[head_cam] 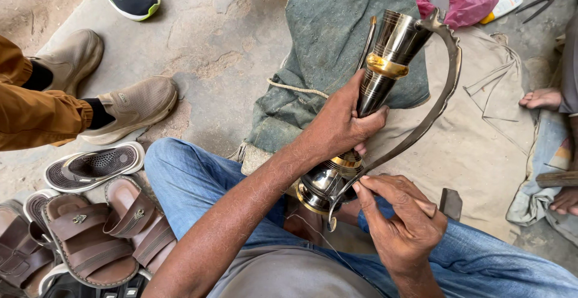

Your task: The person sits on the ground and uses a thin wire or string to rub and polish the surface of a curved metal object with gold accents. The person rotates the object to access different areas while maintaining a steady hand.

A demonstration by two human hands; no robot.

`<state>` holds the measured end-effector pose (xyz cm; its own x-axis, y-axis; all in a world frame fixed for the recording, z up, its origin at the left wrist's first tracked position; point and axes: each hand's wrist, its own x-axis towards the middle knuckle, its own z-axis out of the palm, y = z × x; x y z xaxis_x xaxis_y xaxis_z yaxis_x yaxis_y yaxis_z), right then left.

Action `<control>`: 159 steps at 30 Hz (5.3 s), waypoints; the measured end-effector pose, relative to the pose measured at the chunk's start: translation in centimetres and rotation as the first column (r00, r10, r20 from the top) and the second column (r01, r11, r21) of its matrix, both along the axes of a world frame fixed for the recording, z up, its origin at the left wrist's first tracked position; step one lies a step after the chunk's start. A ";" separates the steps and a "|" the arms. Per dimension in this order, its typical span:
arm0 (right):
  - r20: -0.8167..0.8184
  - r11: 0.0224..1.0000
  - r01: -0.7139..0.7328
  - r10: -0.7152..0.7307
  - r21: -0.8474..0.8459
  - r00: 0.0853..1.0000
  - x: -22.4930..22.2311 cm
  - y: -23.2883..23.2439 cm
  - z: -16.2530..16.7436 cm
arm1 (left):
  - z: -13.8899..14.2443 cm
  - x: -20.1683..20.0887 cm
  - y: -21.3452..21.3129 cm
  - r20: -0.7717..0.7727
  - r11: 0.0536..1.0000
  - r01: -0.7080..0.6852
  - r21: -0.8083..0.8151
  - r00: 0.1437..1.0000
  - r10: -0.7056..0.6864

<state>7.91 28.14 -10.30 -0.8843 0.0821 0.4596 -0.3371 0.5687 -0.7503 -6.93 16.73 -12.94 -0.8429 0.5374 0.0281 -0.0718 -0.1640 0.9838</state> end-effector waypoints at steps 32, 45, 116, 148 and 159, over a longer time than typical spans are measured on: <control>-0.062 0.998 -0.020 0.025 0.066 0.998 1.4 0.5 -1.1 | -0.6 -0.4 0.2 -0.055 0.999 0.021 0.025 0.998 -0.019; 0.066 0.998 0.034 -0.031 -0.053 0.997 -0.3 -0.3 0.1 | -0.2 -0.5 -0.7 0.008 0.997 0.044 0.063 0.999 -0.045; 0.027 0.919 0.142 -0.142 -0.367 0.990 0.8 -1.9 -3.4 | -1.8 22.6 -16.9 -0.127 0.472 -0.755 -0.455 0.580 0.804; 0.087 0.968 0.250 -0.248 -0.011 0.965 -0.2 -3.0 -0.6 | -5.2 24.5 -15.0 -0.155 0.476 -0.808 -0.347 0.550 0.821; 0.060 0.983 0.184 -0.185 0.023 0.981 -0.3 -2.3 -0.5 | -3.2 23.5 -14.2 -0.165 0.464 -0.824 -0.326 0.533 0.830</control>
